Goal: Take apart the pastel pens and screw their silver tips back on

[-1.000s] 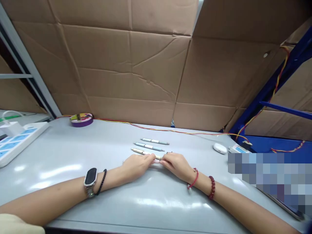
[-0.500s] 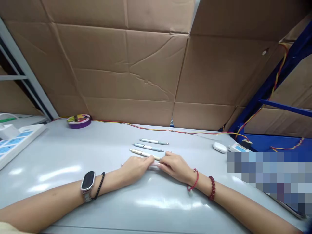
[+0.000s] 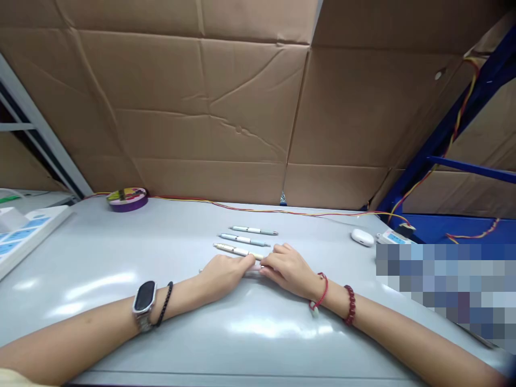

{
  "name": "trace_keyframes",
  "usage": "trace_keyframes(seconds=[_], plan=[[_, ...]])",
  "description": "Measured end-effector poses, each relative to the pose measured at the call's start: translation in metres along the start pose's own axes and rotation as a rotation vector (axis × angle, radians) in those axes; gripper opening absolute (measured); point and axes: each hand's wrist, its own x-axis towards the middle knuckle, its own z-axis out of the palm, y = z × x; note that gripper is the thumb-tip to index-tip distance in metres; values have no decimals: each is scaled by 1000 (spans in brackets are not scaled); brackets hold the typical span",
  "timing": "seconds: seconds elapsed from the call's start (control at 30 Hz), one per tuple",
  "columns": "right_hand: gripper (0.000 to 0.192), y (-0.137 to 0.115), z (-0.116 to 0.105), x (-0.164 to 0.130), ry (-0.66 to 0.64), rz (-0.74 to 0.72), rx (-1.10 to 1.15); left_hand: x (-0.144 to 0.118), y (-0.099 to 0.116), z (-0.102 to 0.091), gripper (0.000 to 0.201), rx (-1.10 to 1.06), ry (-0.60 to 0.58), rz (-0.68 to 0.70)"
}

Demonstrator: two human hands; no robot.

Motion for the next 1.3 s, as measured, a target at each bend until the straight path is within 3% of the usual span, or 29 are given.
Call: trace_keyframes(seconds=[0.23, 0.37, 0.53, 0.87, 1.0, 1.1, 1.3], plan=[[13, 2, 1, -1, 41, -13, -9, -1, 0, -1, 18, -23, 11, 11], [32, -1, -4, 0, -13, 4, -11, -1, 0, -2, 23, -45, 23, 3], [29, -1, -4, 0, -40, 28, -21, -1, 2, -4, 26, -49, 24, -10], [7, 4, -1, 1, 30, 44, 9, 0, 4, -6, 23, -59, 21, -47], [27, 2, -4, 1, -15, 26, 2, -1, 5, -7, 22, -70, 33, -42], [19, 1, -5, 1, -41, 7, -1, -2, 5, -6, 25, -66, 46, -35], [21, 2, -6, 2, -29, 22, 26, -2, 2, -4, 29, -62, 85, 7]])
